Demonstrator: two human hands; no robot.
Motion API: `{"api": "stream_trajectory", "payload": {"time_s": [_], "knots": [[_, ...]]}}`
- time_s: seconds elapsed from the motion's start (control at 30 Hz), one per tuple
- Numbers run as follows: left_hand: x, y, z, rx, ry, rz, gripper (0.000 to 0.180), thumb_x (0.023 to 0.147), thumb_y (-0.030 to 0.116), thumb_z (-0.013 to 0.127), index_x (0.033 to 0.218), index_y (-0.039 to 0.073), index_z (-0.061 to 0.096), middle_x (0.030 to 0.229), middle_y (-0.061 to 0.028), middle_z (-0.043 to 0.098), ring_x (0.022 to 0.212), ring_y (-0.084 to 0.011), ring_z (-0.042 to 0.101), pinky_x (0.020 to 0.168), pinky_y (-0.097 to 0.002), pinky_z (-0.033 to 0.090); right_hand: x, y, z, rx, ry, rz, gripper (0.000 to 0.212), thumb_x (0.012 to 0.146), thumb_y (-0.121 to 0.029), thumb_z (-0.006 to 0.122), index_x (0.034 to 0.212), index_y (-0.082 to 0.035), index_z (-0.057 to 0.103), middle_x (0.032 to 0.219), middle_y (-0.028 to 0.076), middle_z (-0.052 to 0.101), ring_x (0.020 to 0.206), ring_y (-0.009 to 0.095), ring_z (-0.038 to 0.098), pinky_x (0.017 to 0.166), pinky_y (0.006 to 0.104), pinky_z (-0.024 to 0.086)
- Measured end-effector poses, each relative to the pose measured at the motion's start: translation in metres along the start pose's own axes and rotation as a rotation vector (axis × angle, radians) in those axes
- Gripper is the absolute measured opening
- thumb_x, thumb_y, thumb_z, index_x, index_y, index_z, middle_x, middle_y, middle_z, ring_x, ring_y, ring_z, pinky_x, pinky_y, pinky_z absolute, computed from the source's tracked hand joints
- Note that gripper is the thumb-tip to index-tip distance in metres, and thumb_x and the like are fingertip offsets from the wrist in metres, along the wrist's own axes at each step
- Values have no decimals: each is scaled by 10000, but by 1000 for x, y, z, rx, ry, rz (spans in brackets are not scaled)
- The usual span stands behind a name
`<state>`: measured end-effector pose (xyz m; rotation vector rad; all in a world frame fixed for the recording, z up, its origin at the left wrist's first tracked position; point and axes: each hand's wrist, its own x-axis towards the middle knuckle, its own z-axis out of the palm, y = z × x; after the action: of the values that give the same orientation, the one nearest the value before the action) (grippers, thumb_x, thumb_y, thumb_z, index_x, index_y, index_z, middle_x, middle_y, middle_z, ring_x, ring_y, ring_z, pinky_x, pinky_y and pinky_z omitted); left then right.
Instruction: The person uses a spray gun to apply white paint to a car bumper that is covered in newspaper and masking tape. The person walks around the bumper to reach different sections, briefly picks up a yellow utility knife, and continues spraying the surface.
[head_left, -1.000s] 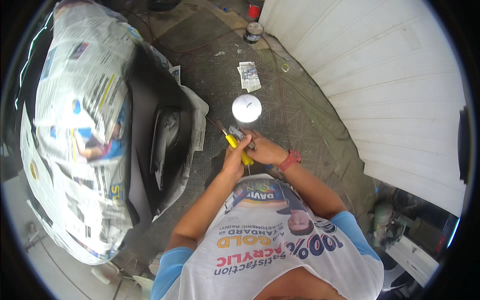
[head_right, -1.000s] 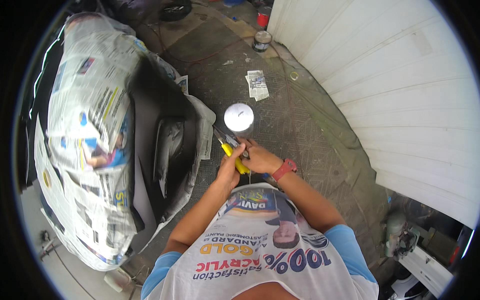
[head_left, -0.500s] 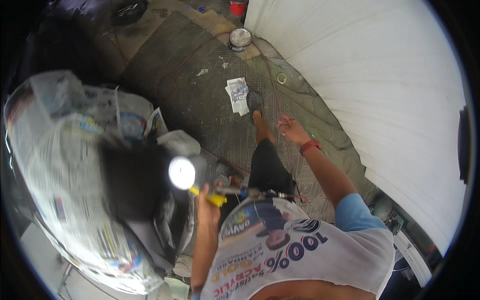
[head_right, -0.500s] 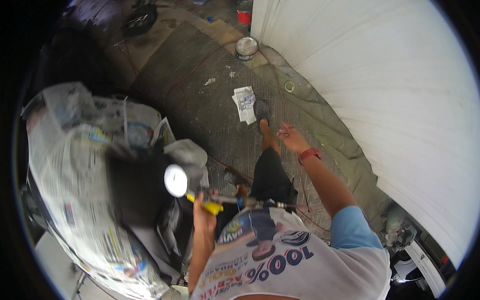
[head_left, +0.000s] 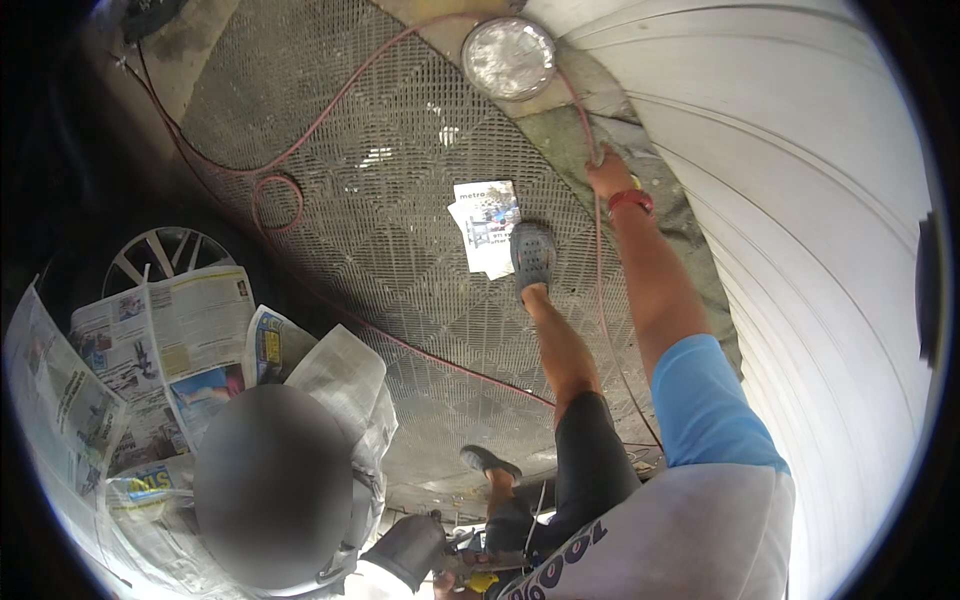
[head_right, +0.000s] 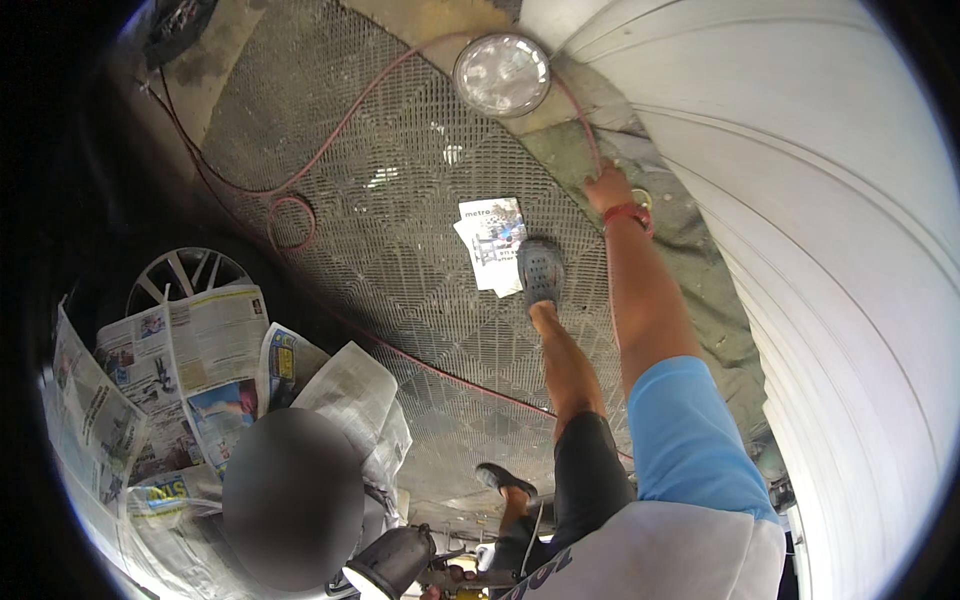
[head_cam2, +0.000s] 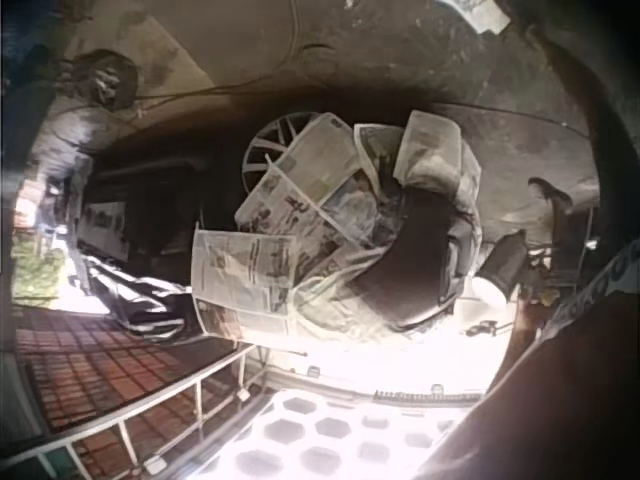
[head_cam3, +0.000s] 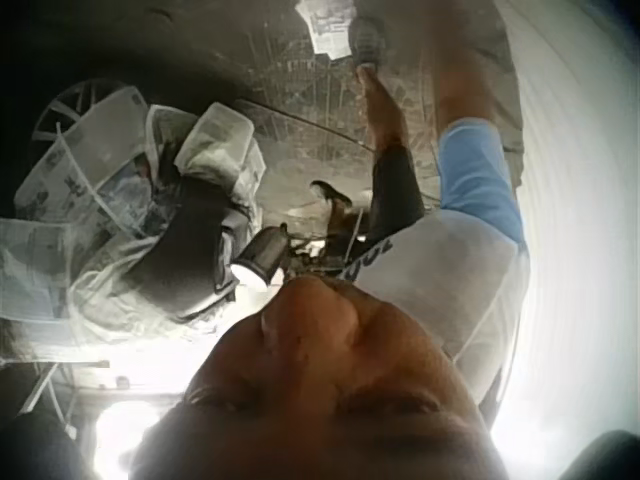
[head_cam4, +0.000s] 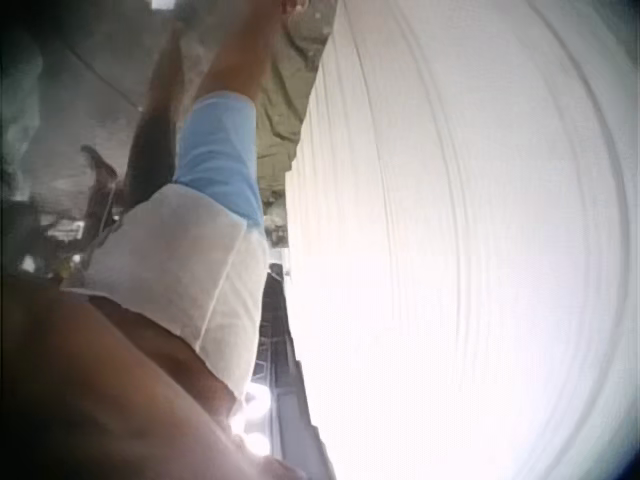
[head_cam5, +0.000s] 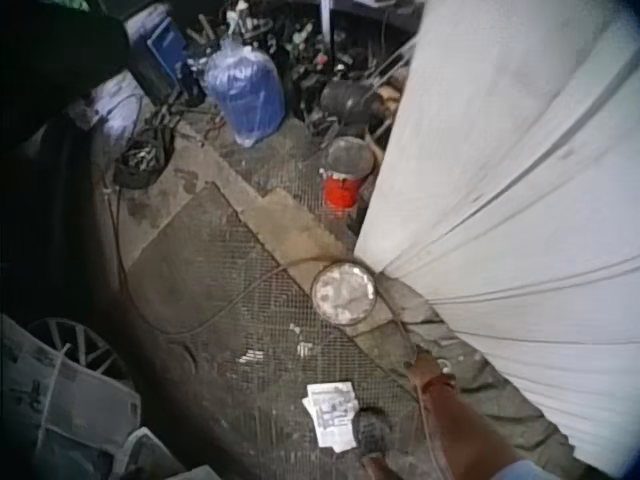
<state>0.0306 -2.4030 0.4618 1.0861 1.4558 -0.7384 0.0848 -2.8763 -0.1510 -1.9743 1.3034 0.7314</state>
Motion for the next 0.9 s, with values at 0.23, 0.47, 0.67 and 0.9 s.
{"api": "stream_trajectory", "payload": {"time_s": [0.23, 0.47, 0.67, 0.9], "knots": [[35, -3, 40, 4, 151, -92, 546, 853, 331, 788, 1299, 106, 567, 1137, -116, 671, 1161, -357, 649, 1004, -560, 539, 110, 21, 55, 47, -90, 93, 678, 942, -422, 696, 1462, -18, 536, 1446, 281, 582, 1346, 421, 566, 1097, 488, 478], [42, -17, 40, -25, 134, -137, 533, 864, 337, 774, 1292, 92, 572, 1142, -124, 672, 1167, -356, 647, 1005, -551, 539, 100, 26, 67, 181, 189, 91, 517, 915, -382, 739, 1304, -43, 706, 1328, 246, 672, 1242, 384, 645, 1016, 427, 505], [16, -50, 9, -101, 24, -97, 524, 873, 341, 762, 1287, 80, 577, 1146, -130, 673, 1171, -356, 646, 1005, -543, 539, -28, -40, -25, 639, 524, -417, 325, 949, -108, 693, 1268, -71, 745, 1110, 68, 609, 860, 153, 600, 834, 303, 514], [2, -127, -60, -204, -162, 15, 514, 883, 347, 749, 1280, 66, 583, 1150, -138, 674, 1177, -356, 645, 1005, -534, 539, -171, -126, -162, 325, 431, -805, 303, 993, -138, 679, 1280, -47, 710, 1188, 94, 584, 830, 159, 610, 732, 320, 521]]}}
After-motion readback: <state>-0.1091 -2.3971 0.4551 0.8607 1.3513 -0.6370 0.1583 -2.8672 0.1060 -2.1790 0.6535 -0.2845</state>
